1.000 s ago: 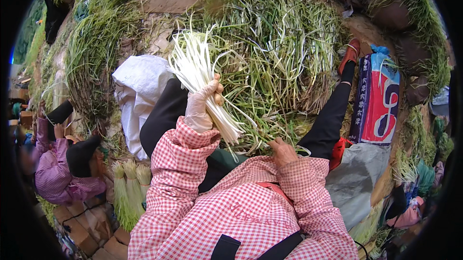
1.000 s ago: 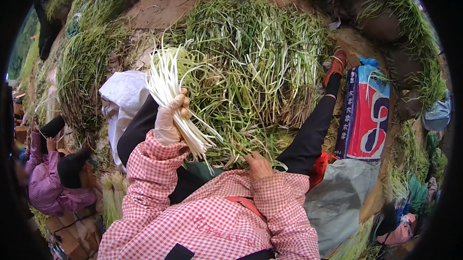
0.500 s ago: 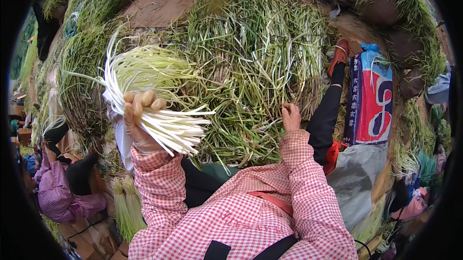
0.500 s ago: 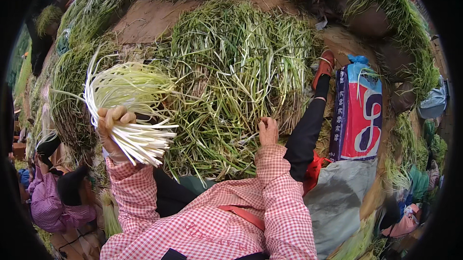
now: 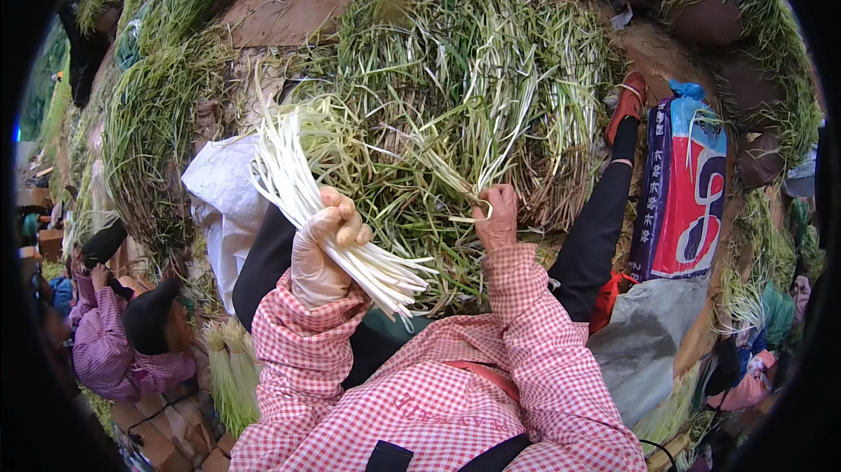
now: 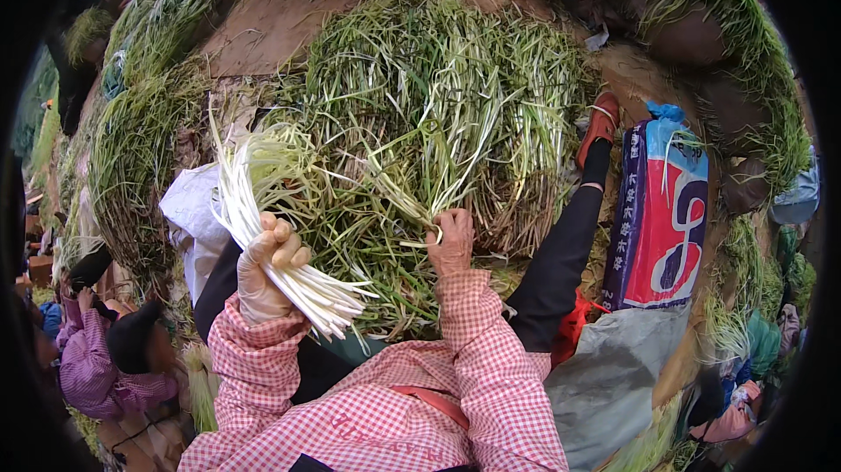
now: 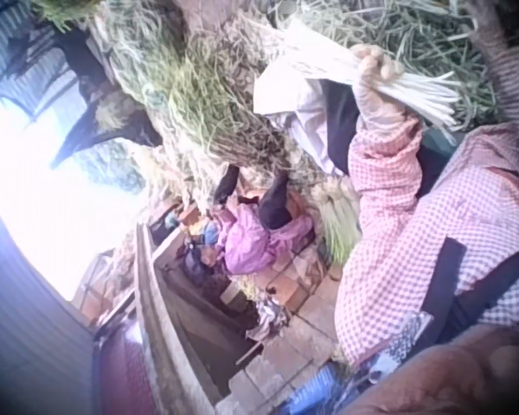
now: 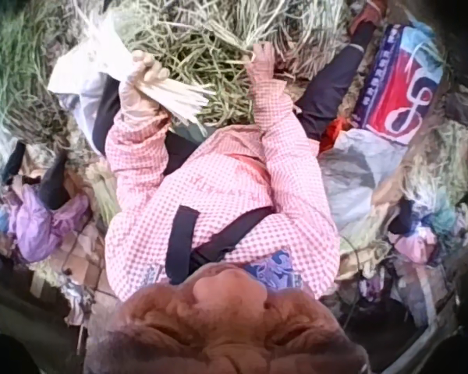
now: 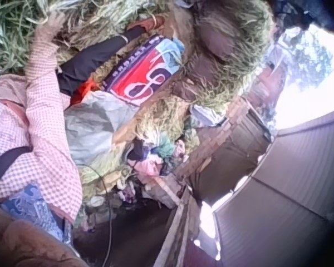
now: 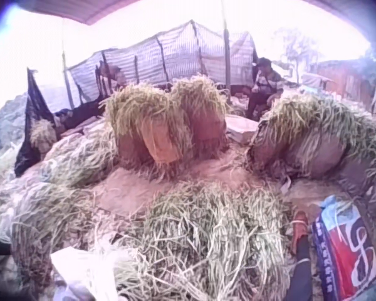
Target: The person sits on the ground and sorts through a large pile of grass, separating the white stalks from the green leaves by hand. They gather the white stalks into a bundle and continue to pick through the pile to collect more.
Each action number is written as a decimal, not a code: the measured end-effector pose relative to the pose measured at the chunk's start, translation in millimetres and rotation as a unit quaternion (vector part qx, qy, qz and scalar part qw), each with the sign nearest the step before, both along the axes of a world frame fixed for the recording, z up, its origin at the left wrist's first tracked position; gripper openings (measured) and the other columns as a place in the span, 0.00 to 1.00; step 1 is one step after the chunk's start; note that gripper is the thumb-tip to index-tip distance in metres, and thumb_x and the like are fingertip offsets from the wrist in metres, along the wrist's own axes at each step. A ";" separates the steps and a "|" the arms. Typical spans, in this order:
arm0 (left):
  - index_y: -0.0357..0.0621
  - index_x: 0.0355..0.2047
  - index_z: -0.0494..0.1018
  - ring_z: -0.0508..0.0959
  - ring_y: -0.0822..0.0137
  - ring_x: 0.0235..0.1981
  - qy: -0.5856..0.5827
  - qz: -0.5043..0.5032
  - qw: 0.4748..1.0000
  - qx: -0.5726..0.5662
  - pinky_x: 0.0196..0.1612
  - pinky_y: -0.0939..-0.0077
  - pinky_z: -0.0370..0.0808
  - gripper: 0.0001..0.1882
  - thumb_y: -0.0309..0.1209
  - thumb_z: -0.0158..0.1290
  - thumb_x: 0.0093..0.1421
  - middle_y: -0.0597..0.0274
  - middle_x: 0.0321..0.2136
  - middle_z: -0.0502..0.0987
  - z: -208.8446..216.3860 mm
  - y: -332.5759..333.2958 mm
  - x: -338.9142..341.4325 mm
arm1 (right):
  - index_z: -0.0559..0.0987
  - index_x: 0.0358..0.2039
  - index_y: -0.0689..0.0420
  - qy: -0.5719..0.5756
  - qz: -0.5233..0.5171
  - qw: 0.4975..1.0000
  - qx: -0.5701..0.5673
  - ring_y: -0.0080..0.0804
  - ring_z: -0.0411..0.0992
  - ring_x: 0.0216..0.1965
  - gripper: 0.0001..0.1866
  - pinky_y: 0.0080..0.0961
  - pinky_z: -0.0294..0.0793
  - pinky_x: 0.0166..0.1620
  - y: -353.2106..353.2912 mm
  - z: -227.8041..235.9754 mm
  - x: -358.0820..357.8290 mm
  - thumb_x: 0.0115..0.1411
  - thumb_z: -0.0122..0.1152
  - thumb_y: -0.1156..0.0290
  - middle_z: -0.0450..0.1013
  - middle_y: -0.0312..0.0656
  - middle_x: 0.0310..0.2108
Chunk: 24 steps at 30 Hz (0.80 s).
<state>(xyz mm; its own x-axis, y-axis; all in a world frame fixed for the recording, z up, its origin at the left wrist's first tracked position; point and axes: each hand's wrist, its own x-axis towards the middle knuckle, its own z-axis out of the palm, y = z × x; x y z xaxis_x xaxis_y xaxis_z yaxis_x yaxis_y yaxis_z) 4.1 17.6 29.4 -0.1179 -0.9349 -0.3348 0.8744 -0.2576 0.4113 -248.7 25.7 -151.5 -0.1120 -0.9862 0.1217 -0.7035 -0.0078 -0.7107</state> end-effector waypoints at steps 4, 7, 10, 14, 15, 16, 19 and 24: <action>0.44 0.35 0.70 0.71 0.74 0.19 -0.075 -0.044 0.994 0.063 0.30 0.75 0.71 0.09 0.25 0.57 0.53 0.62 0.29 0.74 -5.9 9.4 -9.2 | 0.70 0.32 0.60 -0.166 0.073 0.983 0.019 0.35 0.68 0.28 0.11 0.31 0.68 0.32 53.9 52.7 15.3 0.47 0.61 0.78 0.66 0.42 0.29; 0.43 0.35 0.71 0.71 0.74 0.19 -0.093 -0.056 0.991 0.073 0.30 0.76 0.71 0.11 0.25 0.59 0.52 0.61 0.28 0.74 -5.1 10.3 -12.8 | 0.70 0.40 0.62 -0.388 -0.034 0.906 0.166 0.29 0.73 0.30 0.17 0.24 0.73 0.32 65.9 91.0 16.7 0.53 0.65 0.71 0.73 0.43 0.34; 0.44 0.35 0.70 0.70 0.75 0.19 -0.084 -0.063 0.991 0.079 0.29 0.75 0.71 0.09 0.24 0.57 0.53 0.62 0.28 0.74 -6.8 7.6 -13.0 | 0.68 0.54 0.58 -0.179 0.158 0.949 0.204 0.41 0.71 0.46 0.26 0.37 0.72 0.47 67.8 69.4 8.3 0.56 0.63 0.68 0.70 0.50 0.46; 0.44 0.34 0.70 0.69 0.75 0.18 -0.093 -0.058 0.991 0.083 0.29 0.75 0.71 0.09 0.24 0.58 0.53 0.63 0.28 0.74 -7.5 11.2 -9.2 | 0.69 0.53 0.58 -0.133 0.112 0.952 0.254 0.37 0.70 0.39 0.21 0.35 0.72 0.43 75.5 69.4 -4.4 0.58 0.56 0.71 0.69 0.46 0.43; 0.43 0.34 0.70 0.69 0.75 0.18 -0.110 -0.056 0.989 0.082 0.29 0.76 0.71 0.09 0.24 0.58 0.53 0.63 0.28 0.74 -6.4 10.8 -9.6 | 0.71 0.51 0.59 -0.150 0.045 0.952 0.264 0.35 0.70 0.37 0.19 0.33 0.72 0.40 70.0 69.6 -8.8 0.59 0.55 0.71 0.69 0.45 0.41; 0.43 0.34 0.70 0.69 0.76 0.18 -0.106 -0.058 0.990 0.078 0.29 0.76 0.71 0.09 0.24 0.58 0.53 0.63 0.28 0.74 -7.4 11.9 -9.2 | 0.74 0.46 0.60 -0.192 -0.018 0.954 0.228 0.30 0.69 0.30 0.14 0.30 0.72 0.35 67.1 64.4 -10.3 0.60 0.53 0.72 0.71 0.43 0.34; 0.43 0.34 0.70 0.69 0.76 0.18 -0.101 -0.063 0.990 0.079 0.29 0.76 0.71 0.09 0.24 0.57 0.53 0.63 0.28 0.73 -7.1 12.6 -8.4 | 0.74 0.45 0.61 -0.196 -0.028 0.954 0.226 0.30 0.68 0.26 0.14 0.29 0.71 0.31 56.0 54.6 -1.7 0.61 0.55 0.68 0.72 0.41 0.26; 0.42 0.36 0.71 0.70 0.76 0.19 -0.104 -0.062 0.990 0.076 0.29 0.77 0.71 0.10 0.25 0.58 0.53 0.61 0.30 0.74 -4.2 12.4 -11.1 | 0.74 0.42 0.60 -0.176 -0.008 0.936 0.305 0.29 0.67 0.25 0.19 0.32 0.68 0.31 46.3 12.0 36.6 0.59 0.60 0.59 0.69 0.40 0.24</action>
